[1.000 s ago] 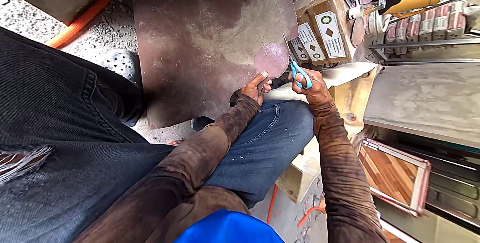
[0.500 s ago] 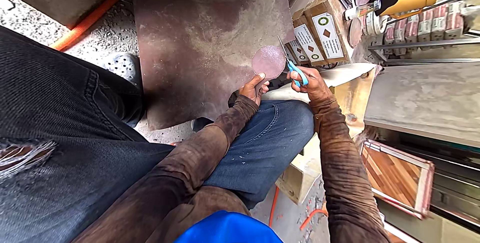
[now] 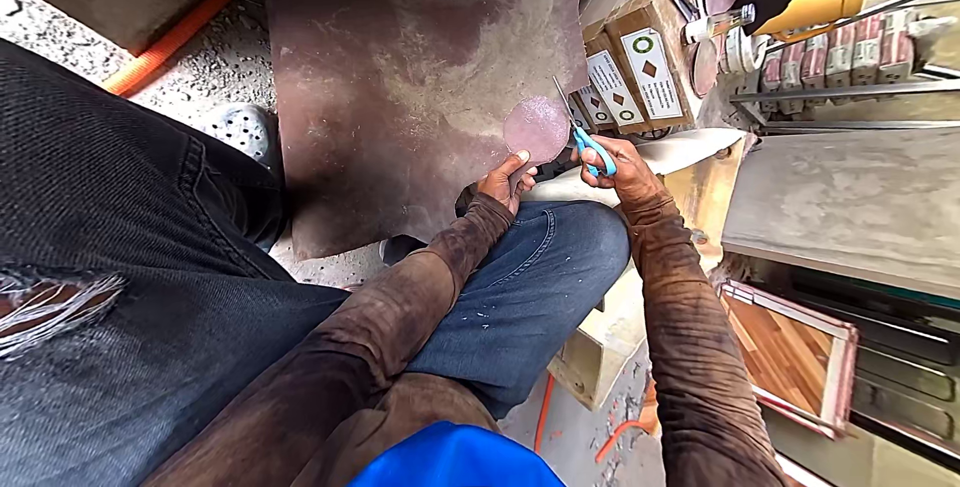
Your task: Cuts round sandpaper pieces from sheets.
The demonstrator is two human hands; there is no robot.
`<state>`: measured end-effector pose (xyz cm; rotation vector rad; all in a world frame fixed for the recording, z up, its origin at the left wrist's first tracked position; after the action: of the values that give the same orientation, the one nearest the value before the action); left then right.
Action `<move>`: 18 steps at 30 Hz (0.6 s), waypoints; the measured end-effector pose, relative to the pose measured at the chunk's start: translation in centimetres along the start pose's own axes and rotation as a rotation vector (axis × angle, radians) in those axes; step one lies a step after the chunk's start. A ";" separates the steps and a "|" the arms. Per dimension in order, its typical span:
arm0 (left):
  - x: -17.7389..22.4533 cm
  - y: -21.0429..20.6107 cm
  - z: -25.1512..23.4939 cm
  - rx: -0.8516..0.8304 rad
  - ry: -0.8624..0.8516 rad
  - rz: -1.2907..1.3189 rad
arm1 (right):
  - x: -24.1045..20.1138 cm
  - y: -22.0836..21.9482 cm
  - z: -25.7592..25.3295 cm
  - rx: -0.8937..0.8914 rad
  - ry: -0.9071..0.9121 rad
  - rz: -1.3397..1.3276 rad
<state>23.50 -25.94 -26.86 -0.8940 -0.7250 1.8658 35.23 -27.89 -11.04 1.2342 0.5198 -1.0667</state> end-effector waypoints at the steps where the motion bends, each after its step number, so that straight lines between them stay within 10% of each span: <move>1: 0.1 0.0 -0.1 -0.002 -0.002 -0.004 | 0.0 0.0 -0.1 -0.007 -0.006 -0.005; 18: -0.4 0.2 -0.2 0.001 0.032 0.003 | 2.5 1.5 -1.3 -0.130 0.021 -0.086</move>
<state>23.69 -26.41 -27.03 -0.9230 -0.7039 1.8500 37.97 -27.70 -12.68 1.1177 0.6532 -1.0761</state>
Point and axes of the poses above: each hand's wrist, its own z-axis away from the middle knuckle, its own y-axis out of the back of the hand, x = y × z, the point moved 7 cm from there along -z, towards the middle knuckle, and after that the axes turned 15 degrees about y, right-handed, at the moved point
